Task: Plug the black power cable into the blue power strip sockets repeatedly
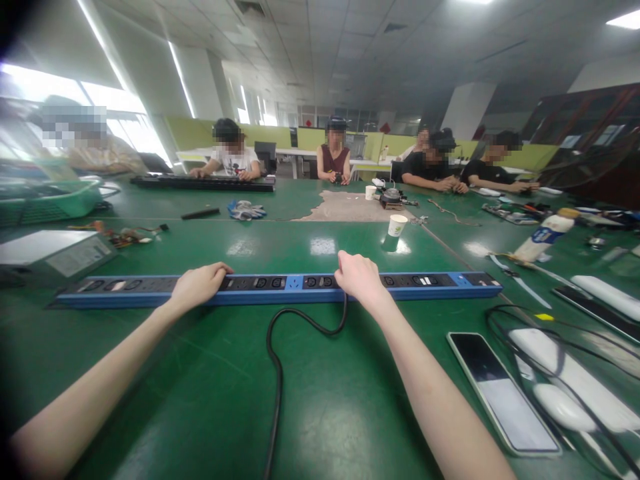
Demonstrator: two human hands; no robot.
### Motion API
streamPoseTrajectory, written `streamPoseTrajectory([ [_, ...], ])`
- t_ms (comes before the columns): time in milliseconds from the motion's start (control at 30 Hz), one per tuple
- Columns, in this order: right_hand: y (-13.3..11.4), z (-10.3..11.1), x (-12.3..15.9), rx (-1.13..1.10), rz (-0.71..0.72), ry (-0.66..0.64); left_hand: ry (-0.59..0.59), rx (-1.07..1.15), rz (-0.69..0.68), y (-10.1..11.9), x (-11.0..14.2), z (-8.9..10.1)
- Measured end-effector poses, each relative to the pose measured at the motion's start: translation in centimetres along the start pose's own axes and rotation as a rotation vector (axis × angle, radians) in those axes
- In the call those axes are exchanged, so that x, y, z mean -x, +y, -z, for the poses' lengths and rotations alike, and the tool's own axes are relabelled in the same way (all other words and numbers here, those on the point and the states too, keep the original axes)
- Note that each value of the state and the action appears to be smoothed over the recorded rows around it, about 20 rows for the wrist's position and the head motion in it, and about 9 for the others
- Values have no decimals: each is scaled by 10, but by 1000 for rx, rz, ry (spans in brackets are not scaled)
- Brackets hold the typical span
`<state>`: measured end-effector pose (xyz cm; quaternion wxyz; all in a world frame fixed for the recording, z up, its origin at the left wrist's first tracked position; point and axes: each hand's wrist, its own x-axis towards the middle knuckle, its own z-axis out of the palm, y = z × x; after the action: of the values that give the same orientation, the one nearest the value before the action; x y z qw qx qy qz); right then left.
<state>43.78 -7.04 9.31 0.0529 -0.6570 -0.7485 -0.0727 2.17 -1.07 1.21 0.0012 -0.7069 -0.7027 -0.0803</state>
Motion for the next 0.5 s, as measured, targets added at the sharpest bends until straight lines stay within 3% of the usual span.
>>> streamPoseTrajectory([
  [167, -5, -3, 1, 37, 0, -29, 9, 2, -2, -1, 0, -1],
  [500, 7, 5, 3, 102, 188, -151, 12, 0, -6, 0, 1, 0],
])
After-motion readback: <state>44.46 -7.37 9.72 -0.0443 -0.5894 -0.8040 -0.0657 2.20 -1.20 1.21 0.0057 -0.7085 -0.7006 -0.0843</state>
